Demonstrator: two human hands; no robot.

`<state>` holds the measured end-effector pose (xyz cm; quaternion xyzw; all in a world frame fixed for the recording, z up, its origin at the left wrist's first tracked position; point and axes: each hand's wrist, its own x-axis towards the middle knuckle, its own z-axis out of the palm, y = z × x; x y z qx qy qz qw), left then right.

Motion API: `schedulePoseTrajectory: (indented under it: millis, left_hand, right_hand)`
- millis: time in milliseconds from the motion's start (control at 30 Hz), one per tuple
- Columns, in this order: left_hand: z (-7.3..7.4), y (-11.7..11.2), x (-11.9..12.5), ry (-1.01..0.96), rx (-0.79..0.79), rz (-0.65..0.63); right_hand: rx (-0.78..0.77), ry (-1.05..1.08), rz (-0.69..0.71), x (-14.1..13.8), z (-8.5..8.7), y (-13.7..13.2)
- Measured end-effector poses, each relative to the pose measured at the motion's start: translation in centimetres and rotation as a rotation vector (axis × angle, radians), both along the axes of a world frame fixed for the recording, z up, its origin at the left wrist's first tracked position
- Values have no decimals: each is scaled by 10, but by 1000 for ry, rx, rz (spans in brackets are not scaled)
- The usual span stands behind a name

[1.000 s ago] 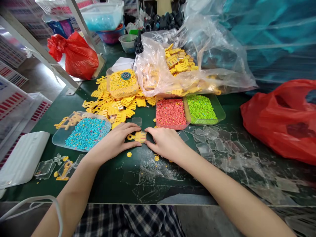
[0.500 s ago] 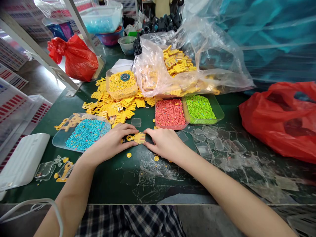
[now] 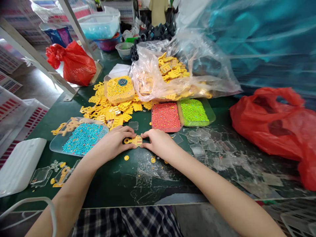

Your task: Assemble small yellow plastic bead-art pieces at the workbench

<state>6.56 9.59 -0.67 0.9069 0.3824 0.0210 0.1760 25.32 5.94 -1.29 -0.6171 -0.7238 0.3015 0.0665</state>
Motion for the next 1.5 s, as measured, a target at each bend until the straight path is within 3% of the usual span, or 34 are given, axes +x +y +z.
schedulePoseTrajectory:
  millis: [133, 233, 367, 500, 600, 700, 833, 900, 967, 1067, 1267, 1500]
  left_hand:
    - [-2, 2, -1, 5, -15, 6]
    - [-3, 1, -3, -43, 12, -12]
    - [-5, -2, -7, -114, 98, -71]
    - [-3, -8, -8, -260, 217, -114]
    - [-1, -12, -8, -355, 282, -134]
    - [-4, -9, -11, -391, 365, -25]
    - [-10, -1, -17, -338, 461, 247]
    - [-11, 0, -19, -298, 476, 308]
    - [-11, -2, -18, -251, 460, 297]
    - [-13, -7, -13, -172, 380, 198]
    - [-19, -11, 2, -134, 190, 127]
    - [-21, -10, 1, -231, 142, 148]
  right_hand:
    - [23, 68, 16, -1, -1, 2]
    - [39, 40, 20, -3, 9, 1]
    - [77, 2, 19, -7, 24, -7]
    - [106, 119, -73, -7, 27, -16]
    - [88, 203, -35, 5, 32, -16]
    - [153, 164, -52, 29, 55, 1]
    - [404, -61, -398, 63, 104, 56]
    - [479, -119, -498, 69, 123, 84]
    - [556, -172, -563, 64, 132, 99]
    - [657, -256, -521, 40, 125, 95]
    - [712, -236, -214, -7, 77, 35]
    - [597, -132, -184, -16, 38, -2]
